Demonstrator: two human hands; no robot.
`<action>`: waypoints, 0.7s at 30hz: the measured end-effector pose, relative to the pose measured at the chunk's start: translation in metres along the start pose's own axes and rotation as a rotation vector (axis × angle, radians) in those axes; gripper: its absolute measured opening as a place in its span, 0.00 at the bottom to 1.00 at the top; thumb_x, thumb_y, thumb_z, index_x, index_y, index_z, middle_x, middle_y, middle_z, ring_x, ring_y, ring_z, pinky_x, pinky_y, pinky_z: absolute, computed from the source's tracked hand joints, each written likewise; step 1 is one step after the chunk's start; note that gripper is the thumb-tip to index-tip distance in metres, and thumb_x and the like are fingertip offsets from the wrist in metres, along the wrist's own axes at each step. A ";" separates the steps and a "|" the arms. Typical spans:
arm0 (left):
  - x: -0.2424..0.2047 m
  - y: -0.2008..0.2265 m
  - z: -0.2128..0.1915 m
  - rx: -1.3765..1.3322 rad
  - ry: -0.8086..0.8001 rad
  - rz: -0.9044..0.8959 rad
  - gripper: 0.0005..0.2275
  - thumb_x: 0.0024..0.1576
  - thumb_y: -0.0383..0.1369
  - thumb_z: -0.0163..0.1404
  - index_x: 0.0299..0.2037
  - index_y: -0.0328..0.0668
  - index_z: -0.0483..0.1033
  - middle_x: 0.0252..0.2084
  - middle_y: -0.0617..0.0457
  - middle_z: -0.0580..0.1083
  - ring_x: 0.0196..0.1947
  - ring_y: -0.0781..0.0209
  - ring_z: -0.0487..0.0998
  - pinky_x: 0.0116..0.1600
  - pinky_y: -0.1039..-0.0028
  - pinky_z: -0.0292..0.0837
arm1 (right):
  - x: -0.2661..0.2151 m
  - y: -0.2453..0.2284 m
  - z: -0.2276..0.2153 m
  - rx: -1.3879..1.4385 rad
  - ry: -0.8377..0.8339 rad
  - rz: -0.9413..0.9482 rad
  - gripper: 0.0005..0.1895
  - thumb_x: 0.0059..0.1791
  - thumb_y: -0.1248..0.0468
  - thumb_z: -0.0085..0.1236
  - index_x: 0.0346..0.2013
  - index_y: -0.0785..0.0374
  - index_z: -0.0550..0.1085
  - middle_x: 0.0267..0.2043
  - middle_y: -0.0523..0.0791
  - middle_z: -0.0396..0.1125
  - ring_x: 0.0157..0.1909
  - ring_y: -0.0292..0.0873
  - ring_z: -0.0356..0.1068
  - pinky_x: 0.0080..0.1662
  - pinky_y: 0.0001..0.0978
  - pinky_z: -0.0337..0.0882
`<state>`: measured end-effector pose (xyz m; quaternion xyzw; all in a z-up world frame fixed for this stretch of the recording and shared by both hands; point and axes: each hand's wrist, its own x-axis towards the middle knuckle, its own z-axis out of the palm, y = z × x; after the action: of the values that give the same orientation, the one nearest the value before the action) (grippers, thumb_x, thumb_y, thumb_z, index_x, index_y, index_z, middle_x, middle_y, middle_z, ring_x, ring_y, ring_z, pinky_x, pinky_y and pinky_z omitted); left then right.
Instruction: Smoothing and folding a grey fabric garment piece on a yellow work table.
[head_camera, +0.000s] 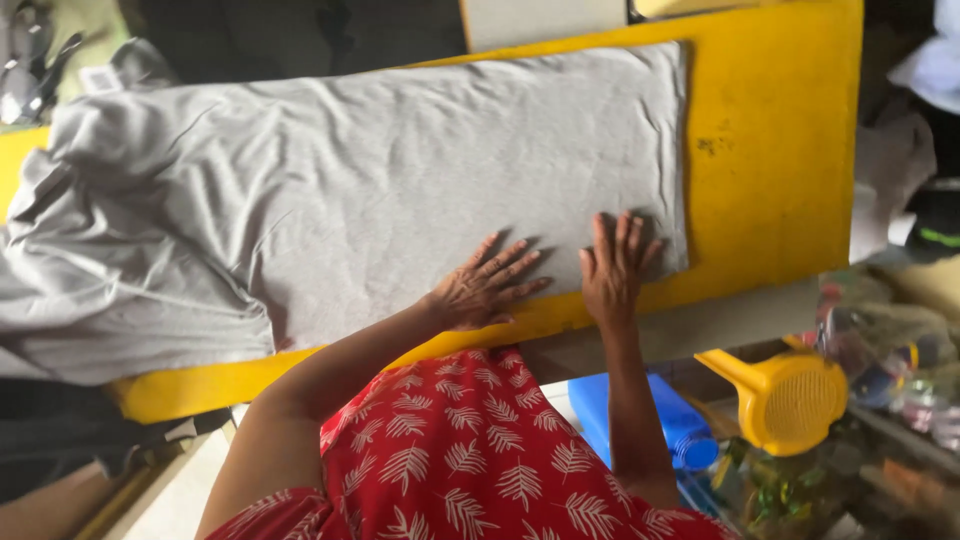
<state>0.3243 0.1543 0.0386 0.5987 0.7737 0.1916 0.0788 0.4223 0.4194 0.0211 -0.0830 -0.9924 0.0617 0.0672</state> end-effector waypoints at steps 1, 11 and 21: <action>-0.004 -0.002 0.007 -0.053 0.131 -0.010 0.34 0.59 0.62 0.33 0.75 0.63 0.55 0.79 0.47 0.50 0.79 0.44 0.46 0.79 0.43 0.33 | -0.002 0.010 0.002 -0.052 0.027 0.039 0.30 0.58 0.55 0.48 0.74 0.59 0.61 0.76 0.61 0.50 0.76 0.67 0.46 0.68 0.74 0.40; -0.091 -0.014 0.003 0.053 0.156 -0.559 0.40 0.59 0.65 0.25 0.78 0.54 0.45 0.79 0.45 0.48 0.80 0.48 0.44 0.78 0.44 0.32 | 0.020 -0.046 0.016 0.097 0.024 -0.025 0.30 0.59 0.56 0.46 0.76 0.59 0.59 0.78 0.60 0.45 0.78 0.66 0.43 0.69 0.72 0.37; -0.190 -0.011 -0.001 0.125 0.230 -1.029 0.38 0.63 0.63 0.29 0.79 0.49 0.47 0.79 0.39 0.50 0.78 0.38 0.45 0.76 0.39 0.33 | 0.022 -0.024 0.022 0.011 0.061 0.102 0.31 0.61 0.49 0.40 0.76 0.57 0.58 0.78 0.62 0.46 0.78 0.65 0.40 0.68 0.74 0.35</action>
<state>0.3654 -0.0304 0.0147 0.1205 0.9810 0.1461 0.0414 0.3941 0.3976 0.0050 -0.1351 -0.9840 0.0682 0.0945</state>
